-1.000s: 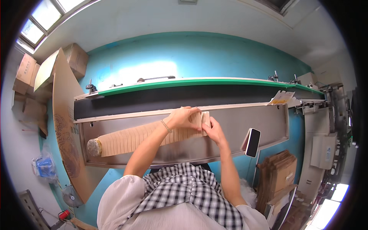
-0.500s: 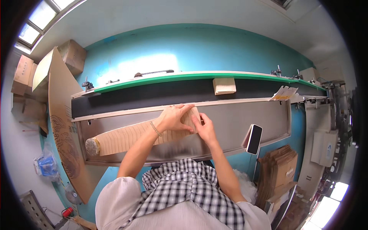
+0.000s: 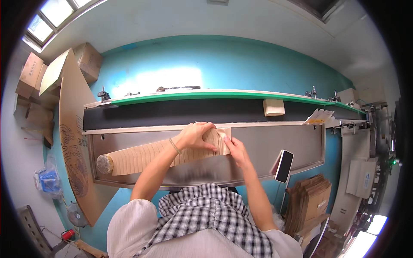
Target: The recorder is gathering folded paper boxes from a conveyor belt and stacking them for packing.
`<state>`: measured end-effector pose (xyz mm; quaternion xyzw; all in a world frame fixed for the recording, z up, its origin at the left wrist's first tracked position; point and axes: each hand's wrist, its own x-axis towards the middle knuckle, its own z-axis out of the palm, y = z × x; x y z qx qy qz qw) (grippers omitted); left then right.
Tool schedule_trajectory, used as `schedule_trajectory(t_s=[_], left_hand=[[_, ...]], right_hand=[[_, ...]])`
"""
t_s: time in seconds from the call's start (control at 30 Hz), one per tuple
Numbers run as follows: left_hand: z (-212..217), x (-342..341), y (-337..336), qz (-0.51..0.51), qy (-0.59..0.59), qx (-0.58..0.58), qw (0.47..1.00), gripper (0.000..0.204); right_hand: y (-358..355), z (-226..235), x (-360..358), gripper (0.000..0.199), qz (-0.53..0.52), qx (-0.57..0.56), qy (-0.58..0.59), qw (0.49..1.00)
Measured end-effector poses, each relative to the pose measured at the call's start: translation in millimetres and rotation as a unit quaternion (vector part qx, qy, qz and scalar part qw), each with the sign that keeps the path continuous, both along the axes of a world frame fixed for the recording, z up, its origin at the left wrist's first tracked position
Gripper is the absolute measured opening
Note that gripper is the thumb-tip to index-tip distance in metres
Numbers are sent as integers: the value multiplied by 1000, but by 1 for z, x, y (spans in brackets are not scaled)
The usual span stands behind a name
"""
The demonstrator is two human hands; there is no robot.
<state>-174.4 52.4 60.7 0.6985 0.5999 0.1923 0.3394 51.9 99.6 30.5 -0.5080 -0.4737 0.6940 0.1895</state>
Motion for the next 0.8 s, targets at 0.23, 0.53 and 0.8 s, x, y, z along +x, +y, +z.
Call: schedule_trajectory(t_s=[0.23,0.53,0.8], left_hand=[[-2,2,2,-3,-7,-3,1000,84],[2,-3,-17,21,31,33,999,99],[1,-10,-12,20,-15,8,1000,90]], right_hand=[[55,-18,-4,30,-154,-12,70,985],[-15,-28,-18,39,13,103,1,995],[46,-14,-15,38,-90,-20,87,992]])
